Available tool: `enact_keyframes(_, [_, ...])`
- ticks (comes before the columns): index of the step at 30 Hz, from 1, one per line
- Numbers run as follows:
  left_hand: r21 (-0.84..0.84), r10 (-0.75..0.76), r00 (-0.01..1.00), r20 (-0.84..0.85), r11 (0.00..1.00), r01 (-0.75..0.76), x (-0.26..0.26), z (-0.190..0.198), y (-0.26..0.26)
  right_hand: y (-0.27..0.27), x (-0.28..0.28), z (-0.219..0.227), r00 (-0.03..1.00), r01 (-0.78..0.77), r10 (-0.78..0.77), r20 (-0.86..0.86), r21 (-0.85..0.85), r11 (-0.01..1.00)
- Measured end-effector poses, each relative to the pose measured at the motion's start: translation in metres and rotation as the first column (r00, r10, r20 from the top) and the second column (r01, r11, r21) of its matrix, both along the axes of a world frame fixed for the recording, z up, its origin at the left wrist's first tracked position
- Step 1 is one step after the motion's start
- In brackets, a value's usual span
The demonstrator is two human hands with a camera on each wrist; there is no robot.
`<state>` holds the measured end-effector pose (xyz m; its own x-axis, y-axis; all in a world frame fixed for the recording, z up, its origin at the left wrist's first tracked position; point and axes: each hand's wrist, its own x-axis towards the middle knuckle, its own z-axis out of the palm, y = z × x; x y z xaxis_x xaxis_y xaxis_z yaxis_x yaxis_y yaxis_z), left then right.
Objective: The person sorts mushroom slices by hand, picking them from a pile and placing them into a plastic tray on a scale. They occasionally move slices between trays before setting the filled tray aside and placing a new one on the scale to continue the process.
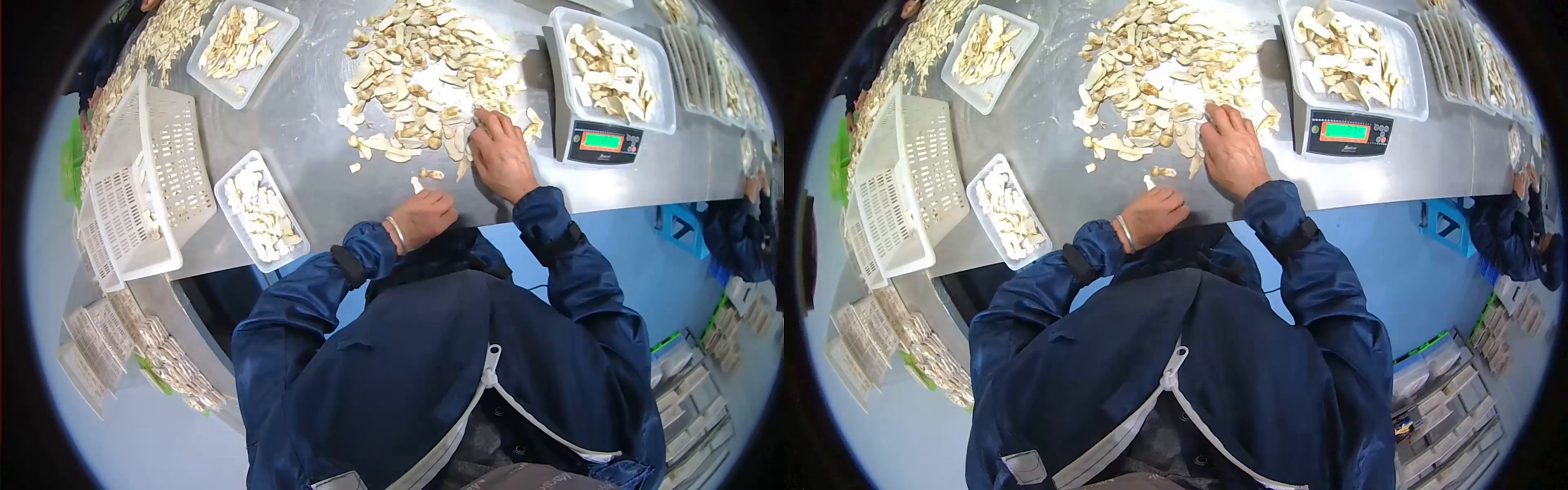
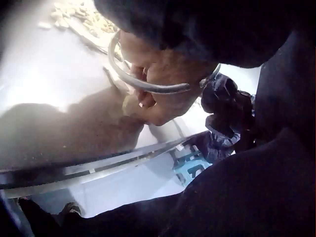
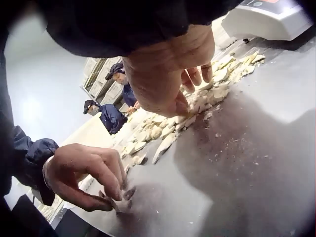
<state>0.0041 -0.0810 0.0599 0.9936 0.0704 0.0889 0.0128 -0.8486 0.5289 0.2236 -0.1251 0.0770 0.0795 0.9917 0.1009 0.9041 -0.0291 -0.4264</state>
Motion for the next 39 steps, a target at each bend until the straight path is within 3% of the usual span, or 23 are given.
enact_keyframes(1, [-0.026, -0.006, 1.000, 0.016, 1.000, 0.006, -0.002, -0.001, 0.001, 0.000, 0.001, -0.002, 1.000, 0.000, 0.000, -0.016, 0.004, 1.000])
enact_keyframes(4, [-0.326, 0.162, 0.985, -0.067, 0.929, -0.175, -0.011, 0.004, 0.011, 0.001, 0.002, -0.003, 0.998, 0.008, -0.006, -0.058, 0.036, 0.999])
enact_keyframes(5, [-0.552, 0.282, 0.942, -0.181, 0.764, -0.334, -0.016, 0.006, 0.016, 0.002, 0.003, 0.000, 0.997, 0.004, -0.001, -0.074, 0.041, 0.999])
enact_keyframes(7, [-0.787, 0.383, 0.795, -0.470, 0.226, -0.574, -0.026, 0.009, 0.034, 0.002, 0.007, 0.001, 0.984, 0.018, -0.019, -0.177, -0.007, 1.000])
enact_keyframes(9, [-0.896, 0.440, 0.786, -0.435, -0.124, -0.427, -0.035, 0.010, 0.059, 0.000, 0.013, 0.000, 0.937, 0.038, -0.078, -0.339, -0.121, 0.992])
enact_keyframes(10, [-0.902, 0.470, 0.774, -0.425, -0.292, -0.318, -0.036, 0.012, 0.068, -0.003, 0.015, -0.003, 0.765, 0.085, -0.198, -0.612, -0.208, 0.974])
enact_keyframes(11, [-0.885, 0.459, 0.766, -0.450, -0.344, -0.314, -0.035, 0.015, 0.073, -0.006, 0.017, -0.007, 0.506, 0.097, -0.310, -0.805, -0.304, 0.948])
enact_keyframes(12, [-0.865, 0.447, 0.759, -0.474, -0.396, -0.307, -0.032, 0.023, 0.079, -0.004, 0.016, -0.001, 0.191, 0.076, -0.402, -0.895, -0.395, 0.915])
enact_keyframes(13, [-0.844, 0.433, 0.753, -0.496, -0.446, -0.299, -0.030, 0.026, 0.084, -0.003, 0.016, 0.007, 0.029, 0.012, -0.359, -0.933, -0.359, 0.933])
enact_keyframes(16, [-0.795, 0.537, 0.718, -0.443, 0.135, -0.592, -0.023, 0.011, 0.083, 0.013, 0.002, 0.024, -0.039, 0.009, -0.395, -0.918, -0.396, 0.918])
enact_keyframes(18, [-0.594, 0.573, 0.726, -0.379, 0.451, -0.666, -0.020, 0.007, 0.081, 0.029, -0.011, 0.017, 0.331, -0.007, -0.408, -0.851, -0.435, 0.901])
enact_keyframes(20, [-0.358, 0.609, 0.763, -0.215, 0.678, -0.642, -0.017, 0.002, 0.078, 0.049, -0.029, 0.026, 0.679, -0.048, -0.311, -0.665, -0.463, 0.885])
enact_keyframes(21, [-0.269, 0.571, 0.811, -0.130, 0.767, -0.583, -0.018, -0.005, 0.078, 0.054, -0.037, 0.024, 0.787, -0.035, -0.200, -0.583, -0.366, 0.930])
enact_keyframes(24, [-0.177, 0.544, 0.819, -0.183, 0.801, -0.572, -0.020, -0.006, 0.075, 0.064, -0.060, 0.012, 0.977, -0.108, 0.095, -0.191, -0.060, 0.992])
enact_keyframes(28, [-0.177, 0.545, 0.813, -0.205, 0.796, -0.578, -0.022, -0.001, 0.076, 0.068, -0.065, -0.002, 0.993, -0.103, 0.099, -0.062, -0.059, 0.993])
enact_keyframes(32, [-0.130, 0.560, 0.828, -0.044, 0.818, -0.560, -0.027, 0.001, 0.079, 0.065, -0.061, -0.008, 0.982, -0.136, 0.139, -0.130, 0.027, 0.990])
enact_keyframes(36, [-0.440, 0.693, 0.720, -0.047, 0.633, -0.638, -0.029, 0.006, 0.085, 0.057, -0.059, -0.001, 0.957, -0.014, 0.009, -0.289, -0.016, 1.000])
enact_keyframes(39, [-0.613, 0.776, 0.610, -0.161, 0.405, -0.678, -0.024, 0.008, 0.090, 0.041, -0.047, 0.003, 0.932, 0.025, -0.043, -0.360, -0.053, 0.998])
